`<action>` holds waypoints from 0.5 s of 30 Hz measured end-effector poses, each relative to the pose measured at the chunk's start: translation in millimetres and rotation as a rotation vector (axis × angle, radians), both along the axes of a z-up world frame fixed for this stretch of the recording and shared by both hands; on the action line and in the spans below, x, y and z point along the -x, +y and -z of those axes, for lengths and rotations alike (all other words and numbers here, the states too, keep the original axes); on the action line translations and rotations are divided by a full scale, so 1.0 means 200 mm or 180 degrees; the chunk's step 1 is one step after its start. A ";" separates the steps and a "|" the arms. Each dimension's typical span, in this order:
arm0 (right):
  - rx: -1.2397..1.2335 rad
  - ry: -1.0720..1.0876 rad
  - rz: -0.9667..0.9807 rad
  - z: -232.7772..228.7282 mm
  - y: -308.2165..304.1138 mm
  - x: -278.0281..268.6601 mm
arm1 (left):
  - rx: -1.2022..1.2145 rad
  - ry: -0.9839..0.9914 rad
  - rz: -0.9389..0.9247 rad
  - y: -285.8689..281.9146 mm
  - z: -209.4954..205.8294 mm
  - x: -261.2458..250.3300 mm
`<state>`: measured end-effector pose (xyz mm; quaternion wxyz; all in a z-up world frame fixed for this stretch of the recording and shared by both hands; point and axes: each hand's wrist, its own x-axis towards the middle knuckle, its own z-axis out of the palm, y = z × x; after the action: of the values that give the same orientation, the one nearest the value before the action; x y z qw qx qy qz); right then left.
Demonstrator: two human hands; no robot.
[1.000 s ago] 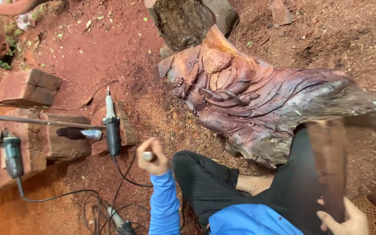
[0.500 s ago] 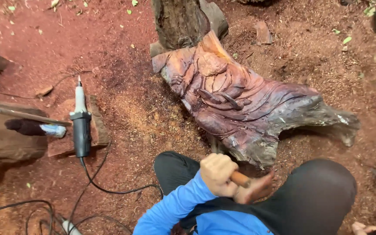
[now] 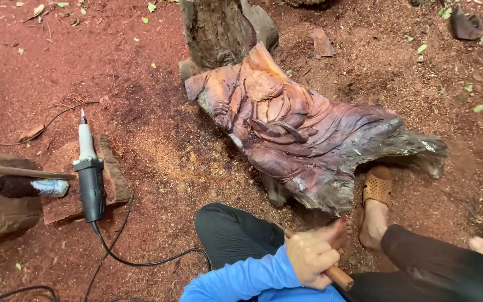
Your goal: Carving intricate details into a large piece of wood using a mallet and chisel.
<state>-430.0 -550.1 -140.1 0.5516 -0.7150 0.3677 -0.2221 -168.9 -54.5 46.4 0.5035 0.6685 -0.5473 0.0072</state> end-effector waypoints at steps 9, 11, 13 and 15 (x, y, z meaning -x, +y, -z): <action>-0.0295 0.0238 -0.0509 0.04 0.32 -0.53 | -0.0632 0.0314 -0.0093 0.04 0.21 0.16; -0.0568 0.0391 -0.0593 0.01 0.35 -0.50 | -0.0690 0.0321 -0.0071 0.03 0.18 0.17; -0.0524 0.1010 -0.0865 -0.03 0.33 -0.49 | -0.0486 0.0149 -0.0054 0.00 0.09 0.14; -0.0516 0.1227 -0.0963 -0.02 0.33 -0.44 | -0.0326 0.0041 0.0017 -0.05 -0.02 0.09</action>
<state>-342.3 -484.2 -137.0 0.5537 -0.7445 0.3715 0.0335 -186.6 -63.9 51.1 0.4721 0.6920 -0.5455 -0.0265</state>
